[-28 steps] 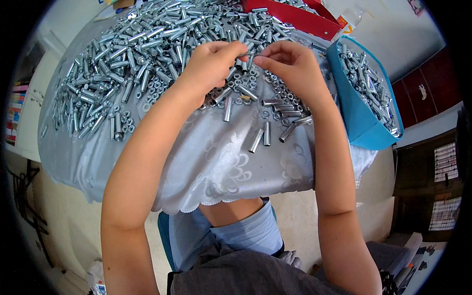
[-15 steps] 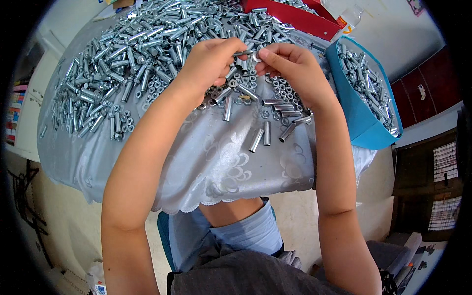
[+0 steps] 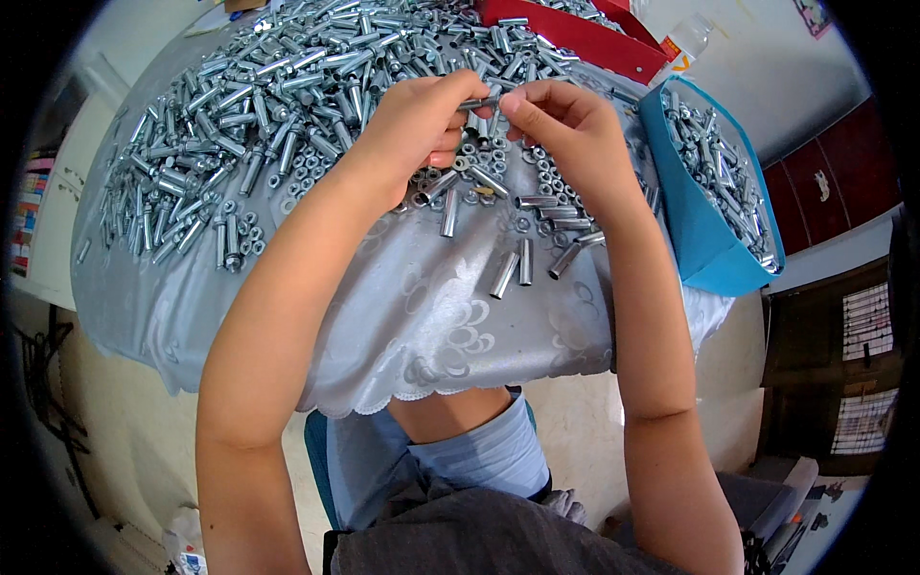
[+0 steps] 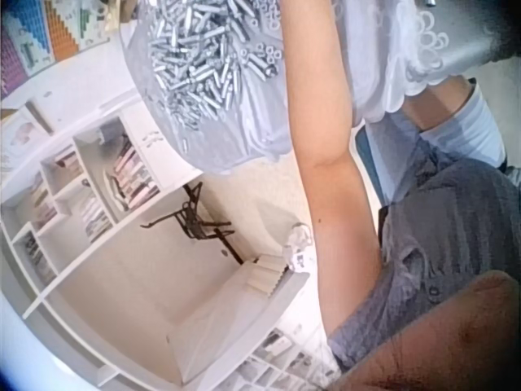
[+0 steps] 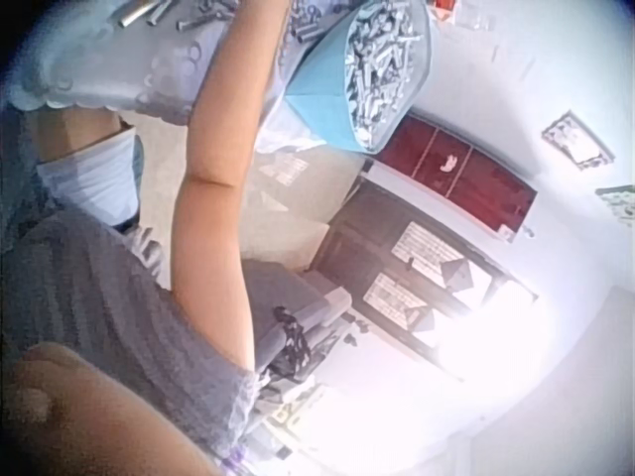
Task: The person sits at a table covered with a large pile of metal bolts and washers. They repeatedly pick up a bolt with one hand and a washer with the other, then thread the washer onto the bolt by hand. The assembled units are placed back onto the table among the loose parts.
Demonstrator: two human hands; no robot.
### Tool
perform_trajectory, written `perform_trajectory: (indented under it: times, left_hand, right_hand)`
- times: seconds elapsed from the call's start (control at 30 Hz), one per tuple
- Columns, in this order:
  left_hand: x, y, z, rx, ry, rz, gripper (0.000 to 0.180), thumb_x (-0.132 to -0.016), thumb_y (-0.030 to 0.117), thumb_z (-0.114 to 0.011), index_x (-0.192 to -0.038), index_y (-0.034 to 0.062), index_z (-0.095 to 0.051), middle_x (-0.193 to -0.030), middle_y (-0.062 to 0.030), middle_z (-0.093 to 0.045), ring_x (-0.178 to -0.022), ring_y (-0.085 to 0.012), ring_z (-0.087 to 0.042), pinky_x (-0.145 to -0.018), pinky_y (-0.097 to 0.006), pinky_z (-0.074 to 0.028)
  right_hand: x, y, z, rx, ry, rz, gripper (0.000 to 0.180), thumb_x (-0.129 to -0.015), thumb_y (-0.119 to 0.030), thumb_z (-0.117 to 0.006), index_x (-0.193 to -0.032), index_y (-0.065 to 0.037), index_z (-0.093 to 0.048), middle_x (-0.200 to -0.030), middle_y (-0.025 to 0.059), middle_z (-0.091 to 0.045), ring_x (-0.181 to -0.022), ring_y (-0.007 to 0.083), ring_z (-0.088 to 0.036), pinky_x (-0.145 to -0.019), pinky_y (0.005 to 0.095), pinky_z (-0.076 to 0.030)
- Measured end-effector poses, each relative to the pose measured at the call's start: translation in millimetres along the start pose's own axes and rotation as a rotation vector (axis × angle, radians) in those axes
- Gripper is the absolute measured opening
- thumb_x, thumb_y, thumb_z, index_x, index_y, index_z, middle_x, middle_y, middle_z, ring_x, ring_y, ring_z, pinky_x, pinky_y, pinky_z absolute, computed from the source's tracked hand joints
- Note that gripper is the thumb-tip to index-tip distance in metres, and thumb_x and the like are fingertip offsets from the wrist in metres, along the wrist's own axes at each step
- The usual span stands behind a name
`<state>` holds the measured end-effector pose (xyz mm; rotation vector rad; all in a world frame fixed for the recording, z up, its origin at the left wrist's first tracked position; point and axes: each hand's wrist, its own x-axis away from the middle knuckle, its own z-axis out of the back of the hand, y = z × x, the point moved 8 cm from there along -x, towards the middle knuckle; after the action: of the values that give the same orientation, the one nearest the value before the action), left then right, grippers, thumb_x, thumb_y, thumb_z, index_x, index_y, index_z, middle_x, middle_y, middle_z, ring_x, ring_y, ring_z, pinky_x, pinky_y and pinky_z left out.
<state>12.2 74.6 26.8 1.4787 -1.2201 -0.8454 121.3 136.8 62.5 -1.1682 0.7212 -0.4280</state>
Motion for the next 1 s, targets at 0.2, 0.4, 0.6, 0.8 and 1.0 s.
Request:
perform_trajectory:
  times: [0.2,0.4,0.6,0.8,1.0]
  left_hand:
    - [-1,-5,0,-0.034,-0.022,0.026,0.024,-0.082,0.028,-0.054,-0.074,0.0051,-0.053,-0.053,0.0091,-0.029,-0.043,-0.0015,-0.027,-0.042,-0.019,-0.023]
    - [-2,-6,-1,0.037,-0.009,0.040,0.024,-0.082,0.031,-0.056,-0.075,0.0089,-0.053,-0.054,0.0086,-0.030,-0.044,-0.0015,-0.028,-0.043,-0.020,-0.023]
    - [0,-1,-8,0.025,-0.056,0.008,0.023,-0.083,0.028,-0.059,-0.081,0.0053,-0.057,-0.053,0.0091,-0.029,-0.044,-0.0024,-0.027,-0.043,-0.019,-0.023]
    - [-3,-2,4,0.045,-0.001,0.017,0.027,-0.082,0.029,-0.059,-0.083,0.0021,-0.058,-0.052,0.0095,-0.028,-0.044,-0.0027,-0.026,-0.043,-0.020,-0.023]
    - [0,-3,-1,-0.023,0.007,0.025,0.027,-0.081,0.029,-0.060,-0.082,0.0024,-0.058,-0.052,0.0095,-0.028,-0.044,-0.0026,-0.026,-0.043,-0.020,-0.024]
  right_hand:
    - [-1,-1,-4,0.023,-0.010,0.069,0.018,-0.080,-0.014,-0.066,-0.088,0.002,-0.062,-0.078,0.0033,-0.062,-0.072,0.0075,-0.057,-0.066,0.0203,-0.046]
    - [-1,-2,-2,0.049,0.011,0.132,0.017,-0.080,-0.012,-0.065,-0.090,0.002,-0.062,-0.080,0.0043,-0.064,-0.072,0.0076,-0.058,-0.066,0.0201,-0.046]
    - [-2,-4,9,0.113,0.050,0.158,0.021,-0.077,-0.019,-0.068,-0.088,-0.001,-0.067,-0.081,0.0072,-0.066,-0.071,0.0100,-0.058,-0.064,0.0246,-0.046]
    - [-2,11,22,0.880,0.103,0.188,0.016,-0.070,-0.018,-0.068,-0.085,-0.011,-0.070,-0.079,0.0107,-0.062,-0.075,0.0266,-0.058,-0.069,0.0346,-0.046]
    - [-1,19,11,0.988,0.074,0.246,0.015,-0.069,-0.020,-0.069,-0.084,-0.015,-0.071,-0.083,0.0105,-0.058,-0.086,0.0290,-0.053,-0.076,0.0376,-0.044]
